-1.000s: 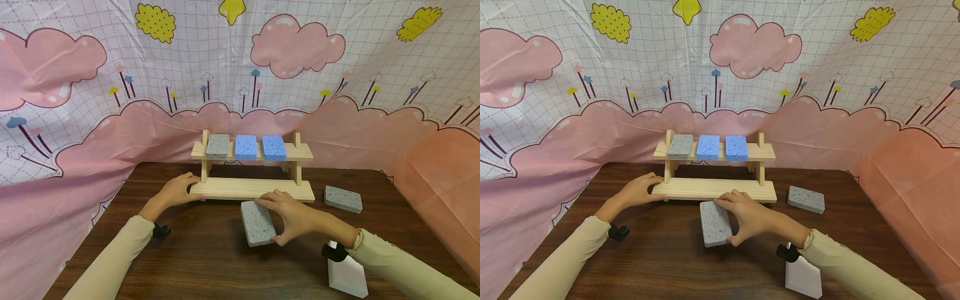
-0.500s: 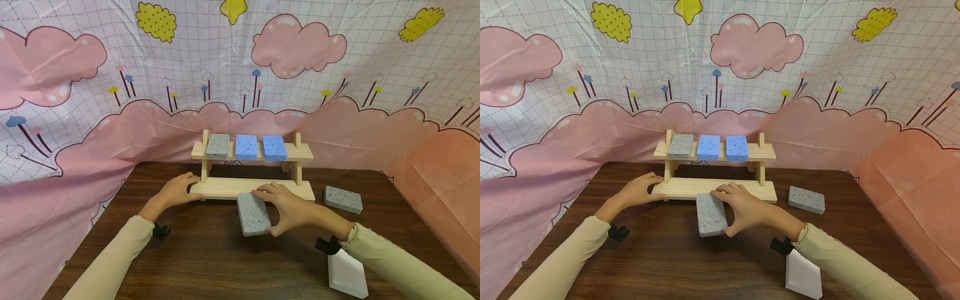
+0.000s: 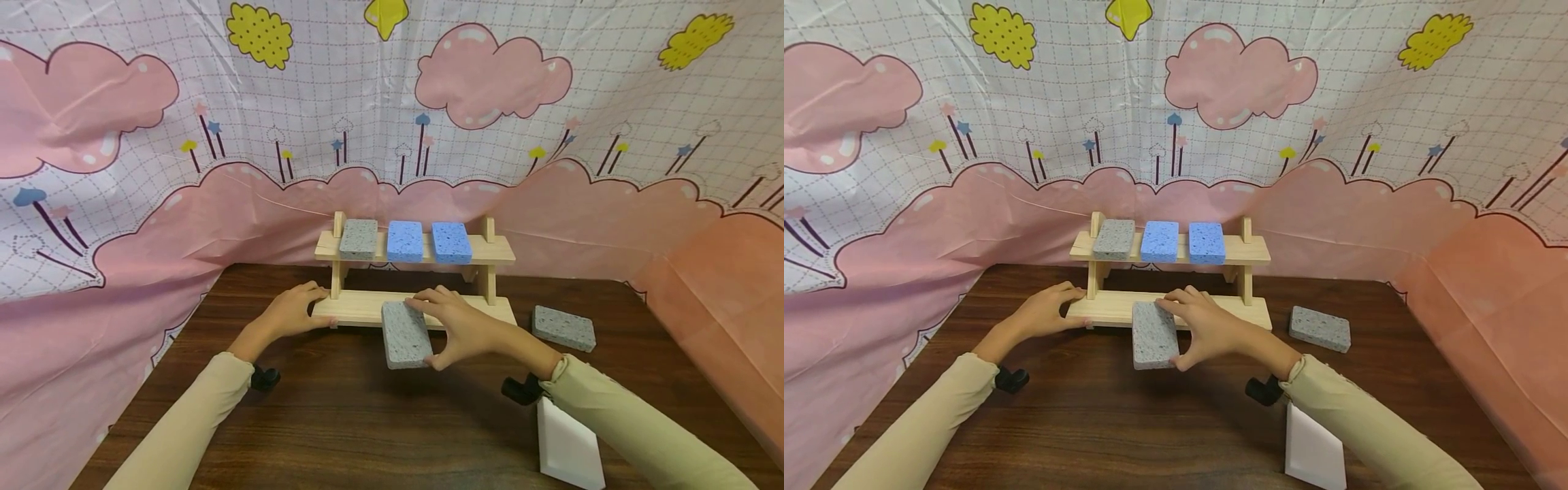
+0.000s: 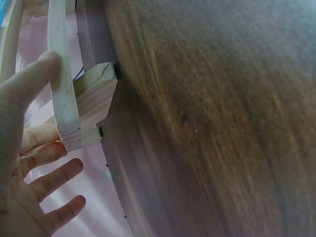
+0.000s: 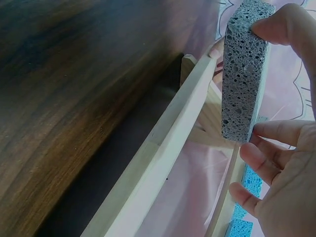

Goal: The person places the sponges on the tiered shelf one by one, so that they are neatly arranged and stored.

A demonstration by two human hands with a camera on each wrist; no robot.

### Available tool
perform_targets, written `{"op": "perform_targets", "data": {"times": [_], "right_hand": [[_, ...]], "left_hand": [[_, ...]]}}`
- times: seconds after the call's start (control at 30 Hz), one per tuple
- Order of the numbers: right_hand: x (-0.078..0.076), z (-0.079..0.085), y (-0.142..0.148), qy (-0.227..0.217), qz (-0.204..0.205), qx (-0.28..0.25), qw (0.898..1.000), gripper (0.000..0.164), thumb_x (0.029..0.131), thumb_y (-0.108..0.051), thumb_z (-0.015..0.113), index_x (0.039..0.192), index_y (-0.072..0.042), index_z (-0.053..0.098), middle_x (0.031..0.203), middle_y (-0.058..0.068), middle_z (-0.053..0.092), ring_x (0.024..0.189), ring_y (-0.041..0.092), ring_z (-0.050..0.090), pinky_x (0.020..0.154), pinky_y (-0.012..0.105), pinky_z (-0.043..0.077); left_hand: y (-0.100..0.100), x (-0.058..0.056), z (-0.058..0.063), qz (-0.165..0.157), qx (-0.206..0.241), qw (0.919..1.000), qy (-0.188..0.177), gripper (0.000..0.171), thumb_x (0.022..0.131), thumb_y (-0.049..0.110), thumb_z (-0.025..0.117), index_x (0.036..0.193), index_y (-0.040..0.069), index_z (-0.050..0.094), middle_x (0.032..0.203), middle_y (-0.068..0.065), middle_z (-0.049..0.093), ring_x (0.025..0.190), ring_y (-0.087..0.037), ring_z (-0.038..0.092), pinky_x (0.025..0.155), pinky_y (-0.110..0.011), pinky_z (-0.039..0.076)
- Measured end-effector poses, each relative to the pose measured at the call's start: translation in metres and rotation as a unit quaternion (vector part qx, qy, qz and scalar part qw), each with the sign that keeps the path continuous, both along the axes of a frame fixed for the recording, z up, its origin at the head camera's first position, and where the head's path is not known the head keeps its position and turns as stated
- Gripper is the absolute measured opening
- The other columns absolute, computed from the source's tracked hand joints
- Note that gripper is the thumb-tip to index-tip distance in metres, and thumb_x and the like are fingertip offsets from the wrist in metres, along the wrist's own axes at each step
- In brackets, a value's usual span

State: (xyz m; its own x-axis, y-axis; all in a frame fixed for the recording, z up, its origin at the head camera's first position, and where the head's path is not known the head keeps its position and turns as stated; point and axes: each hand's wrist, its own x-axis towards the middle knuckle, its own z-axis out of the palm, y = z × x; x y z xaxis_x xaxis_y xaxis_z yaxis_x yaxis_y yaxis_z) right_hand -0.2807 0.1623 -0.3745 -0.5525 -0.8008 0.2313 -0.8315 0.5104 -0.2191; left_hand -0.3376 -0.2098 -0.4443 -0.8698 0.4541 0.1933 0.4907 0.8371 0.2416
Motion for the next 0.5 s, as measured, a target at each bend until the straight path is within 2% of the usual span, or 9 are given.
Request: {"op": "perform_targets", "data": {"times": [0.5], "right_hand": [[-0.021, 0.003, -0.017, -0.020, -0.024, 0.013, 0.999, 0.100, 0.071, -0.044, 0.085, 0.153, -0.005, 0.045, 0.149, 0.015, 0.050, 0.114, 0.024, 0.047, 0.089, 0.043, 0.044]], "left_hand": [[0.001, -0.001, 0.000, -0.008, 0.000, 0.9998, 0.019, 0.068, 0.085, 0.058, 0.077, 0.132, 0.009, 0.068, 0.127, -0.010, 0.064, 0.118, -0.033, 0.064, 0.097, -0.054, 0.053]]}}
